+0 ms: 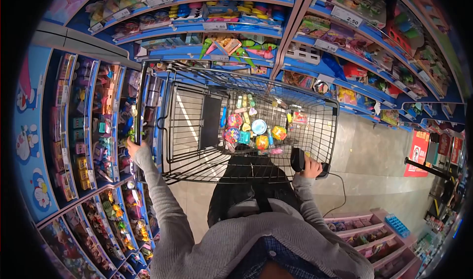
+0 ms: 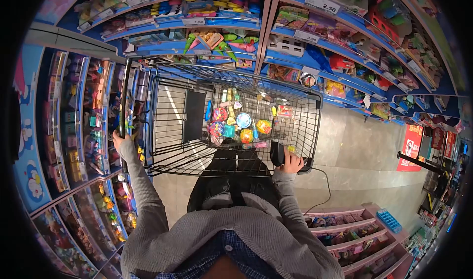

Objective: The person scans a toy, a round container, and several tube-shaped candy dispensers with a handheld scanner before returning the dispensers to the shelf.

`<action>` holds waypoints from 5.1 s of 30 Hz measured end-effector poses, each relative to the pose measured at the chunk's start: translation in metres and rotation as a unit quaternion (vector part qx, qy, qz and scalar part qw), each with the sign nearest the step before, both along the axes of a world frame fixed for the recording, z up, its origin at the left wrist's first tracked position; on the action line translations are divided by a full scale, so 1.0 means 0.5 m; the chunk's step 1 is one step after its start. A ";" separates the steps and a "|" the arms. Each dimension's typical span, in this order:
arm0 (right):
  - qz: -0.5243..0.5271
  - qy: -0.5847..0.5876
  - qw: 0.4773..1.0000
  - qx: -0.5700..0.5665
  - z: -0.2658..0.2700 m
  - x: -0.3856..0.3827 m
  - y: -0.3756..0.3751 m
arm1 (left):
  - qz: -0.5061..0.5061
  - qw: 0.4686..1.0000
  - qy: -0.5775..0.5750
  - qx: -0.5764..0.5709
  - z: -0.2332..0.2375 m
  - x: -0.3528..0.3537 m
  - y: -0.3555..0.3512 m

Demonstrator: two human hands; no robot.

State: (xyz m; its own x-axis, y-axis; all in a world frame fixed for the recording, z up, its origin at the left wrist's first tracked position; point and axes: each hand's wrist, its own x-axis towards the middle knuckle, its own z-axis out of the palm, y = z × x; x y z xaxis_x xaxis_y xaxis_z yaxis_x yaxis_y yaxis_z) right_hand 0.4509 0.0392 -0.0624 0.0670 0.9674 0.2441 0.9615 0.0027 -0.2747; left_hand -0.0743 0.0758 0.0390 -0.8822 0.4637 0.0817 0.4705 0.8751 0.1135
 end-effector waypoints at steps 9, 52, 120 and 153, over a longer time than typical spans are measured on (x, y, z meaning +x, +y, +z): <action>0.013 0.029 0.999 -0.018 -0.003 0.003 0.020 | -0.376 0.869 -0.286 0.151 -0.192 0.346 0.168; 0.023 0.031 0.997 -0.064 -0.004 -0.033 0.045 | -0.173 0.859 -0.473 -0.096 -0.707 0.457 0.337; -0.015 -0.101 0.968 -0.228 -0.022 0.096 -0.010 | -0.021 0.473 -0.770 0.428 -0.193 0.429 -0.272; -0.043 -0.101 0.965 -0.240 -0.026 0.236 -0.041 | 0.242 0.168 -0.765 0.573 0.040 0.481 -0.113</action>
State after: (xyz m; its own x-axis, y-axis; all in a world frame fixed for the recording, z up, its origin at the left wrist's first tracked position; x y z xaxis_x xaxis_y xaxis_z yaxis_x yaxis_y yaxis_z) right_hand 0.5690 0.0186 -0.0754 0.1500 0.9652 -0.2142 0.9865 -0.1604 -0.0323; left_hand 0.1663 0.0191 0.0590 -0.1895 0.7602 -0.6215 -0.9706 -0.2408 0.0014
